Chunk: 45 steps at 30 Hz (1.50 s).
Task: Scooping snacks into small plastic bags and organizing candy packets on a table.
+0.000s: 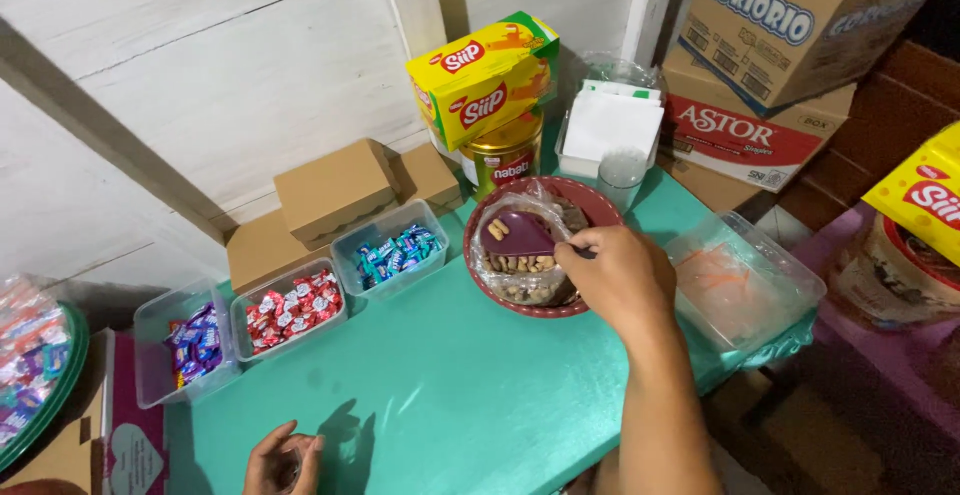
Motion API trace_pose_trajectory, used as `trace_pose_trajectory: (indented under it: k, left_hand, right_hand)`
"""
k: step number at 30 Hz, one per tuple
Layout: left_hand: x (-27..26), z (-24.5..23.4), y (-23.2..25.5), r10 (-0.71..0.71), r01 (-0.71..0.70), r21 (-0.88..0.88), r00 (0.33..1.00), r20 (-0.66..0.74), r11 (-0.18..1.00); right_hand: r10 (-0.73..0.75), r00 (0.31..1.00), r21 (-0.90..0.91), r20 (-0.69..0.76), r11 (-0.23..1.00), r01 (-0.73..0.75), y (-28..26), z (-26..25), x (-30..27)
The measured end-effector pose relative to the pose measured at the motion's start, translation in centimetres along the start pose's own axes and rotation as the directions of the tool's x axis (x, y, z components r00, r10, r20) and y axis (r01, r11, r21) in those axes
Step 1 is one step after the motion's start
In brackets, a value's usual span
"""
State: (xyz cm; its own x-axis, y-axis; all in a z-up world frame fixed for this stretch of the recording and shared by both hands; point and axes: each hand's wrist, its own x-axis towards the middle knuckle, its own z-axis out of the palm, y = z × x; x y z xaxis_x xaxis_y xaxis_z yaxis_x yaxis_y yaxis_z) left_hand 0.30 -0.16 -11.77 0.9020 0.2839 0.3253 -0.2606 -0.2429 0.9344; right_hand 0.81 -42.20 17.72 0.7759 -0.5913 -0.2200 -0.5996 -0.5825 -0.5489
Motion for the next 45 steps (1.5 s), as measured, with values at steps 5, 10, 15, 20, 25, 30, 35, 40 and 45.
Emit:
trace_pose_trajectory:
  k: [5, 10, 15, 20, 25, 30, 35, 40, 45]
  left_hand:
    - [-0.4, 0.7, 2.0, -0.107, 0.106, -0.009, 0.993, -0.052, 0.994]
    - [-0.5, 0.9, 1.5, -0.23, 0.236, -0.064, 0.969, 0.095, 0.97]
    - [0.1, 0.8, 5.2, -0.25, 0.26, -0.067, 0.959, 0.138, 0.963]
    - [0.9, 1.0, 7.5, -0.35, 0.362, -0.05, 0.922, 0.165, 0.931]
    - [1.2, 0.7, 8.7, -0.294, 0.309, -0.034, 0.929, 0.225, 0.95]
    - [1.4, 0.2, 9.4, -0.253, 0.275, -0.081, 0.943, 0.217, 0.958]
    - [1.8, -0.5, 10.6, -0.211, 0.235, -0.094, 0.955, 0.21, 0.967]
    - [2.3, -1.2, 12.1, -0.238, 0.259, -0.071, 0.945, 0.224, 0.963]
    - [2.4, -1.4, 12.8, -0.284, 0.31, -0.081, 0.93, 0.235, 0.947]
  right_hand:
    - [-0.037, 0.999, -0.031, -0.038, 0.999, 0.036, 0.0, 0.4, -0.3]
    - [-0.07, 0.996, -0.068, -0.062, 0.995, 0.066, -1.0, 1.6, -1.2]
    - [-0.15, 0.989, -0.007, 0.001, 0.989, 0.15, -2.6, 4.7, -1.8]
    - [-0.263, 0.963, -0.037, 0.056, 0.963, 0.265, -3.3, 9.5, -2.3]
    - [-0.436, 0.898, -0.089, 0.067, 0.893, 0.44, -4.6, 12.7, -4.9]
    - [-0.743, 0.67, -0.054, 0.007, 0.668, 0.742, -4.5, 15.7, -7.2]
    - [-0.871, 0.488, -0.035, -0.063, 0.491, 0.871, -5.2, 18.3, -9.8]
    - [-0.942, 0.317, -0.137, -0.113, 0.331, 0.934, -5.3, 20.1, -11.5]
    - [-0.966, 0.231, -0.164, -0.112, 0.248, 0.955, -5.1, 20.5, -11.6]
